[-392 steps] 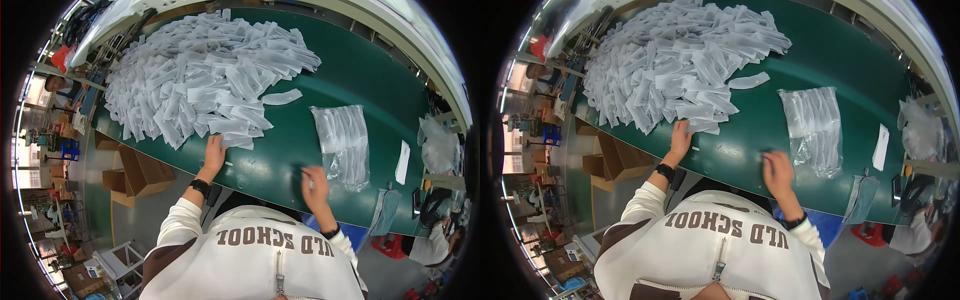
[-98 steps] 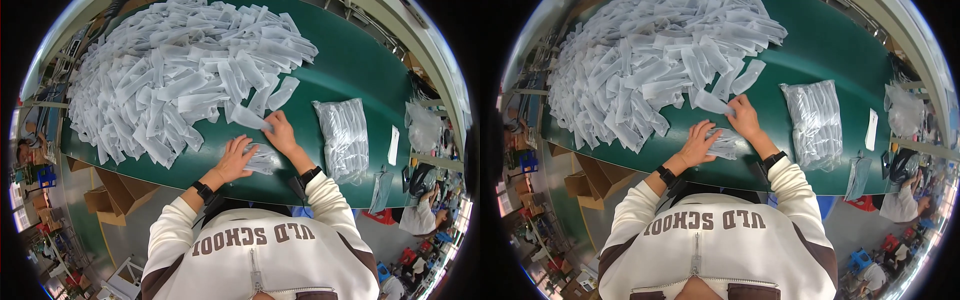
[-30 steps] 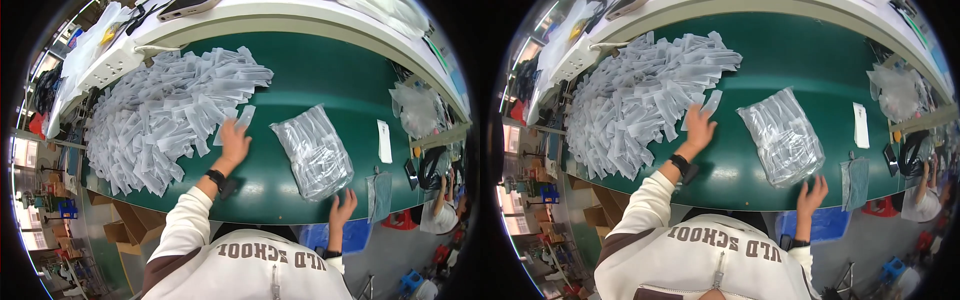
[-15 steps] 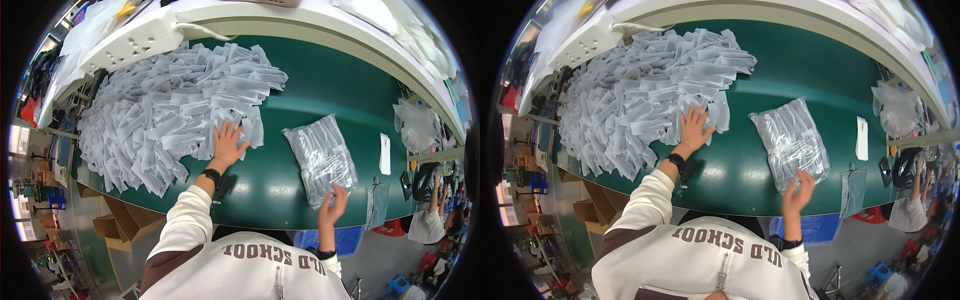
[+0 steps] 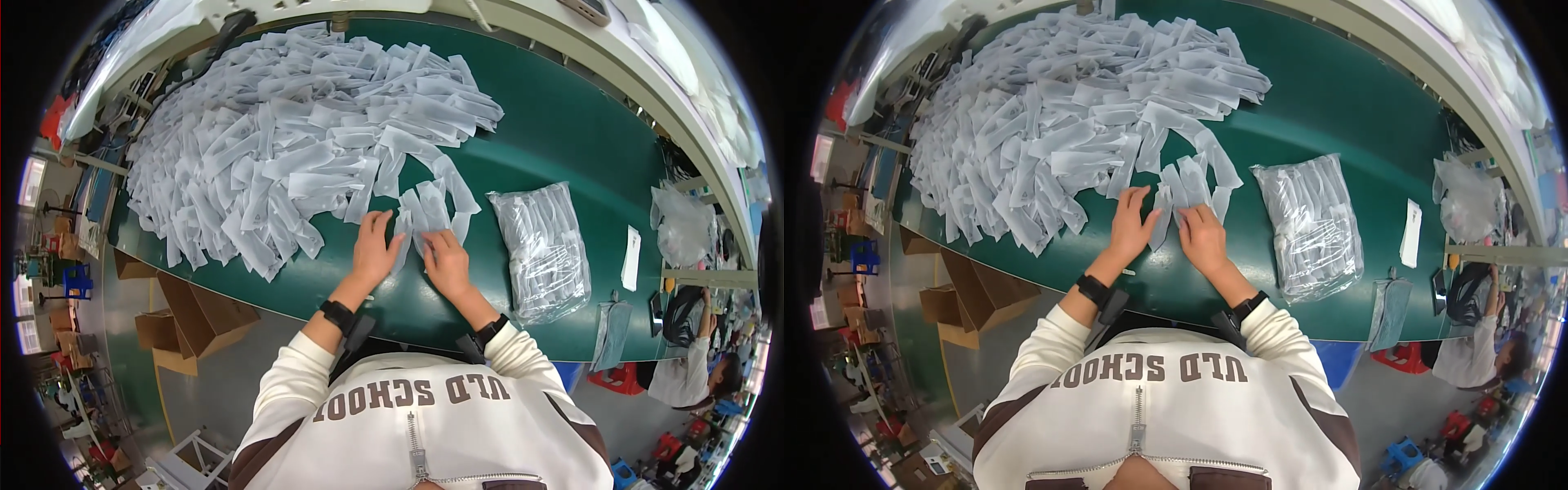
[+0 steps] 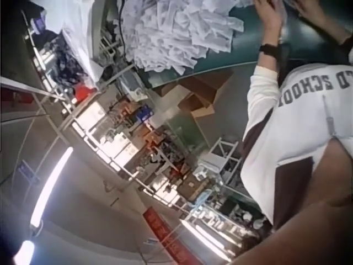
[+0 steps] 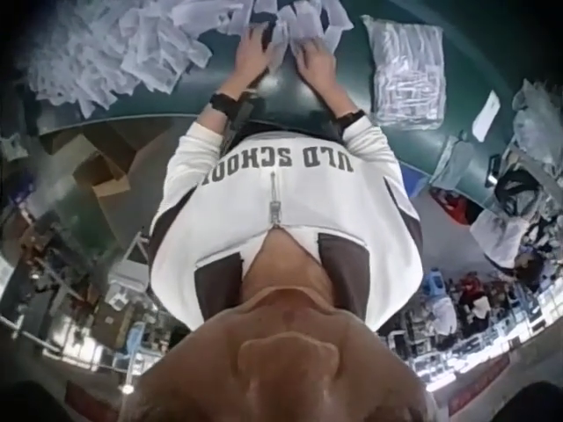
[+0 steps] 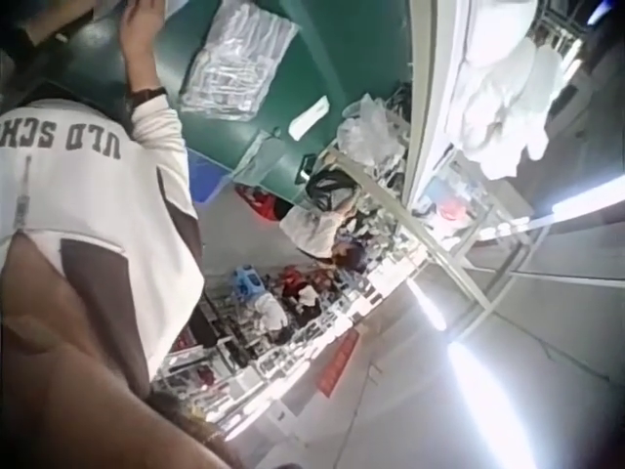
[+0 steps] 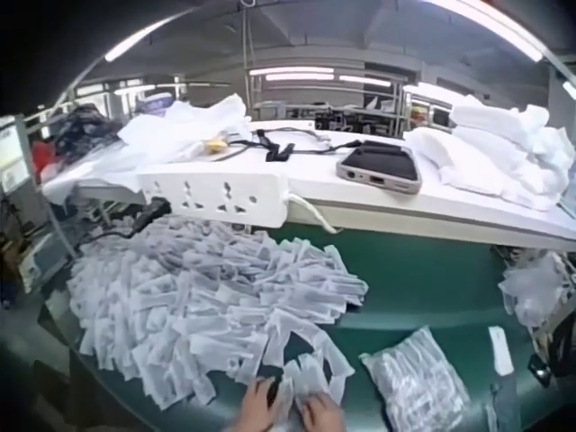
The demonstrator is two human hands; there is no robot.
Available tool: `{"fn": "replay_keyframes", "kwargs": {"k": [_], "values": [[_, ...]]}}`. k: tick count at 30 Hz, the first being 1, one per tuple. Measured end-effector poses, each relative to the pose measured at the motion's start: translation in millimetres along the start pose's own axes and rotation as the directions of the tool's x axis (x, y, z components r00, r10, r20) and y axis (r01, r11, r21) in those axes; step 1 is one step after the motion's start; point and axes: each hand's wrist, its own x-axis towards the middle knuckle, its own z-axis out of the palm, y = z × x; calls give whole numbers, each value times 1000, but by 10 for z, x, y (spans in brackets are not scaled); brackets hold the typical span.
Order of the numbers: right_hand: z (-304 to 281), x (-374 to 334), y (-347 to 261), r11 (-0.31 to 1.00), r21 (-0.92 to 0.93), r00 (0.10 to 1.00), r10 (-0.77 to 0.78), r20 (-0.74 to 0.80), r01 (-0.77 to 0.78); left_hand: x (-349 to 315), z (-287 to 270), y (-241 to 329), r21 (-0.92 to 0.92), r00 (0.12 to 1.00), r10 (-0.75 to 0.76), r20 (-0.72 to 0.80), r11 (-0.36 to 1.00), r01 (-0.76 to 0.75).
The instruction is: The person gathers small white pouches from a pile, stacks them together, and places the stack into a clear plastic bag. This process is repeated until the bag is filled and set aside to start a new one.
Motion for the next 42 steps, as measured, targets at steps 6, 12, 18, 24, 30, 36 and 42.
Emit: {"fn": "replay_keyframes", "kwargs": {"k": [6, 12, 18, 24, 30, 36, 42], "values": [[295, 217, -11, 938, -319, 990, -143, -1, 135, 309, 211, -349, 8, 1000, -23, -10, 1000, 23], [275, 85, 185, 915, -382, 991, -120, 57, 133, 64, 28, -416, -347, 914, -358, 188, 847, 403], [170, -47, -158, 945, -293, 987, -159, -26, 144, -661, -375, -780, -338, 901, -406, 152, 835, 433], [209, 95, 43, 911, -409, 997, -72, -21, 58, -512, -658, -339, 263, 957, 201, -207, 954, -144], [291, 118, 65, 901, -428, 997, -62, 40, 73, -333, -424, -305, 220, 951, 178, 251, 947, -235], [301, 37, 61, 928, -369, 997, 65, 36, -47, -411, -322, -446, 108, 929, -12, 370, 994, -30], [297, 3, 8, 964, -262, 969, 98, 228, -35, -379, -340, -140, 175, 803, 537, 257, 792, -585]]}}
